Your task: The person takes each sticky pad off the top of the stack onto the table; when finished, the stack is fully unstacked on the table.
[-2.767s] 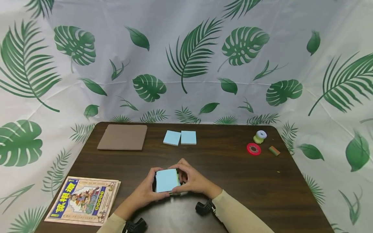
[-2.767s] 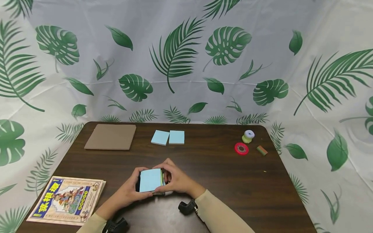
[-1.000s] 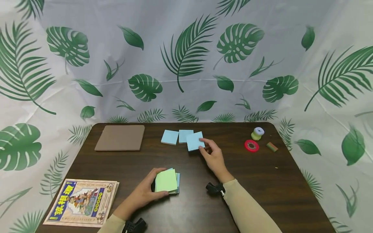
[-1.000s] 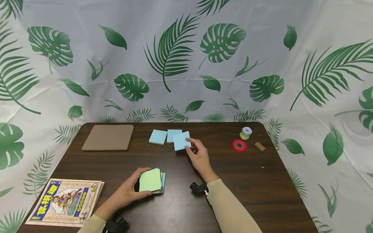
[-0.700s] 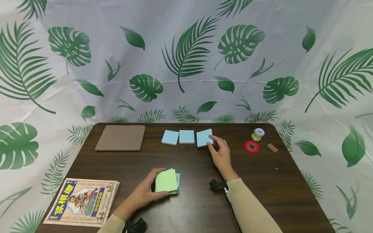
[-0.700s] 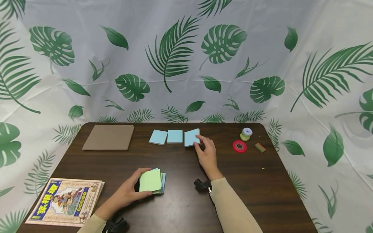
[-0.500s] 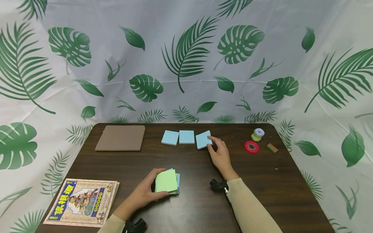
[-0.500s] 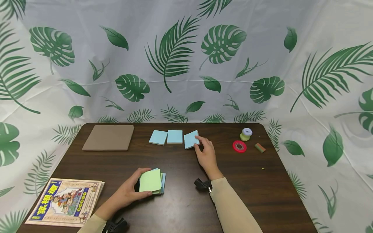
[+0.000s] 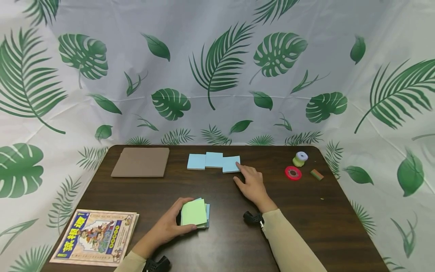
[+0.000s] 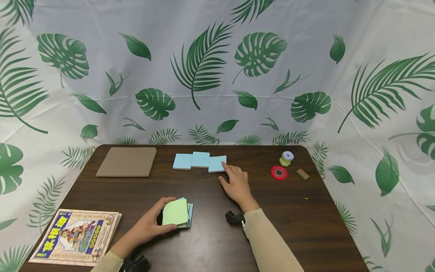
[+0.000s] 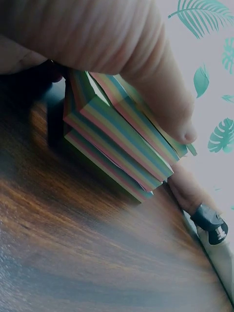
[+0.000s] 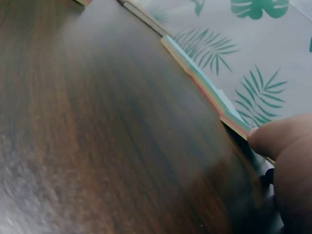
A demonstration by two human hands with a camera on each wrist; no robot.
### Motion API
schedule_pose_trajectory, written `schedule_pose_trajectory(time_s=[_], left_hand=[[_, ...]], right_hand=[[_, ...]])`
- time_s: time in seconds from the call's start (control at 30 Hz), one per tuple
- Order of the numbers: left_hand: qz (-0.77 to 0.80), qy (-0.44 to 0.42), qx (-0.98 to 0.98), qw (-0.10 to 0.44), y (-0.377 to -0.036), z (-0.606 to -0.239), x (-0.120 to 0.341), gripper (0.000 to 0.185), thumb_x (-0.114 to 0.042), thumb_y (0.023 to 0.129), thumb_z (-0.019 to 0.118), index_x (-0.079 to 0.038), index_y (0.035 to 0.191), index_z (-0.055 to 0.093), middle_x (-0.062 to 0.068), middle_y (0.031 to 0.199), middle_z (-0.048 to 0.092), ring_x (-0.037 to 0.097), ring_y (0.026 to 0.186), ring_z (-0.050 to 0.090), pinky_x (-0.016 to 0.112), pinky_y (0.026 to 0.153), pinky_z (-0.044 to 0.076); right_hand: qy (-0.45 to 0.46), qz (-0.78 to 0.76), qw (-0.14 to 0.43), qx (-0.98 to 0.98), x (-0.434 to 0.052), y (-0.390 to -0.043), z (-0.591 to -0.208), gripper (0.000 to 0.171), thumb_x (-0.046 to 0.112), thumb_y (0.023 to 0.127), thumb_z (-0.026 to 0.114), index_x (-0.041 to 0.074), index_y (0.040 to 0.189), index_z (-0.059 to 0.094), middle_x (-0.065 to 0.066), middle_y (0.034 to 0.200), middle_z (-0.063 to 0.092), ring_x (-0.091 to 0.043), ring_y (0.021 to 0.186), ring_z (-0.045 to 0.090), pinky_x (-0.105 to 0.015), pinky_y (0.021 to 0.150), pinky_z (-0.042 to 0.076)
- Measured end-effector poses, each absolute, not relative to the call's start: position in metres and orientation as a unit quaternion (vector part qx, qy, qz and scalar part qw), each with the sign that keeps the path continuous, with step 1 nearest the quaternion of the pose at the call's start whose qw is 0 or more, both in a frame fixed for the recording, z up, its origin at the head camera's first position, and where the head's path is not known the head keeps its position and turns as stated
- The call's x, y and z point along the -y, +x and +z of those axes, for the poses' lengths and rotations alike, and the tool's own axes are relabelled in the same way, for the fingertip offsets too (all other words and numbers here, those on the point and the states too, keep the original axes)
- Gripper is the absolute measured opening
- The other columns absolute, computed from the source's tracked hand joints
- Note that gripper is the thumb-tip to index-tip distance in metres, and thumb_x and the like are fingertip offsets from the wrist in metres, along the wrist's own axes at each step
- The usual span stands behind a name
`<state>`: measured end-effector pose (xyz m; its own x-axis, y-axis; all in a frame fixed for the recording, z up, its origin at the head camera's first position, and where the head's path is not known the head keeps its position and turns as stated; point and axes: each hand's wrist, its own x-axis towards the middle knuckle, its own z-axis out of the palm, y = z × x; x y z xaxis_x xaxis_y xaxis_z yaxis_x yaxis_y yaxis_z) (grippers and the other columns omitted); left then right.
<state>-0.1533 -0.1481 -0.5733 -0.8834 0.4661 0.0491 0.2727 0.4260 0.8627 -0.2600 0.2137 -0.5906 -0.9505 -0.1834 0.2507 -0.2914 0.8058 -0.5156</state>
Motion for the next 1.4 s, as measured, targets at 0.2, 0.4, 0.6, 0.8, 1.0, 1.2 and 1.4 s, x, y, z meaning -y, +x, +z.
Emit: schedule_pose_trajectory(time_s=[0.2, 0.4, 0.6, 0.8, 1.0, 1.2, 1.4], left_hand=[[0.492, 0.218, -0.836, 0.106, -0.152, -0.573, 0.148, 0.089, -0.044, 0.088, 0.092, -0.019, 0.161, 0.047, -0.006, 0.147, 0.056, 0.012, 0.112, 0.056, 0.030, 0.098, 0.047], [0.490, 0.216, -0.837, 0.112, -0.153, -0.573, 0.149, 0.089, -0.045, 0.090, 0.091, -0.019, 0.162, 0.046, -0.002, 0.148, 0.056, 0.014, 0.112, 0.056, 0.032, 0.098, 0.048], [0.512, 0.202, -0.826, 0.126, -0.152, -0.573, 0.151, 0.101, -0.037, 0.084, 0.097, -0.020, 0.163, 0.037, 0.007, 0.158, 0.052, 0.018, 0.116, 0.057, 0.030, 0.100, 0.047], [0.525, 0.211, -0.814, 0.126, -0.153, -0.574, 0.151, 0.111, -0.031, 0.077, 0.102, -0.019, 0.163, 0.033, 0.007, 0.162, 0.048, 0.018, 0.121, 0.057, 0.027, 0.107, 0.045], [0.497, 0.204, -0.835, 0.121, -0.152, -0.574, 0.151, 0.103, -0.039, 0.083, 0.097, -0.016, 0.160, 0.033, 0.012, 0.151, 0.053, 0.022, 0.119, 0.057, 0.033, 0.104, 0.048], [0.496, 0.201, -0.837, 0.114, -0.152, -0.573, 0.149, 0.098, -0.041, 0.085, 0.095, -0.013, 0.158, 0.035, 0.013, 0.148, 0.053, 0.022, 0.119, 0.055, 0.032, 0.104, 0.048], [0.502, 0.209, -0.832, 0.110, -0.152, -0.577, 0.148, 0.091, -0.041, 0.087, 0.094, -0.015, 0.154, 0.038, 0.011, 0.148, 0.054, 0.020, 0.117, 0.055, 0.031, 0.103, 0.049]], right_hand=[[0.122, 0.231, 0.060, 0.964, -0.208, -0.257, -0.591, 0.070, 0.049, 0.109, 0.064, 0.025, 0.171, 0.039, -0.017, 0.167, 0.046, -0.042, 0.153, 0.043, -0.066, 0.113, 0.032], [0.111, 0.210, 0.059, 0.970, -0.205, -0.257, -0.591, 0.070, 0.054, 0.109, 0.063, 0.027, 0.170, 0.042, -0.018, 0.173, 0.038, -0.041, 0.156, 0.039, -0.065, 0.117, 0.031], [0.115, 0.209, 0.066, 0.969, -0.205, -0.256, -0.590, 0.071, 0.052, 0.108, 0.065, 0.026, 0.170, 0.041, -0.017, 0.170, 0.043, -0.041, 0.155, 0.040, -0.062, 0.116, 0.031], [0.118, 0.244, 0.083, 0.959, -0.205, -0.257, -0.587, 0.067, 0.046, 0.107, 0.069, 0.023, 0.166, 0.047, -0.018, 0.166, 0.046, -0.042, 0.151, 0.043, -0.062, 0.113, 0.031], [0.153, 0.348, 0.115, 0.918, -0.200, -0.257, -0.586, 0.056, 0.034, 0.109, 0.069, 0.015, 0.160, 0.055, -0.018, 0.163, 0.046, -0.041, 0.147, 0.042, -0.064, 0.114, 0.031], [0.229, 0.427, 0.116, 0.867, -0.187, -0.253, -0.586, 0.050, 0.030, 0.111, 0.067, 0.015, 0.157, 0.057, -0.004, 0.154, 0.052, -0.028, 0.142, 0.043, -0.061, 0.116, 0.039], [0.260, 0.486, 0.127, 0.825, -0.176, -0.242, -0.584, 0.046, 0.018, 0.109, 0.068, 0.026, 0.153, 0.059, -0.006, 0.146, 0.059, -0.035, 0.125, 0.055, -0.043, 0.097, 0.049]])
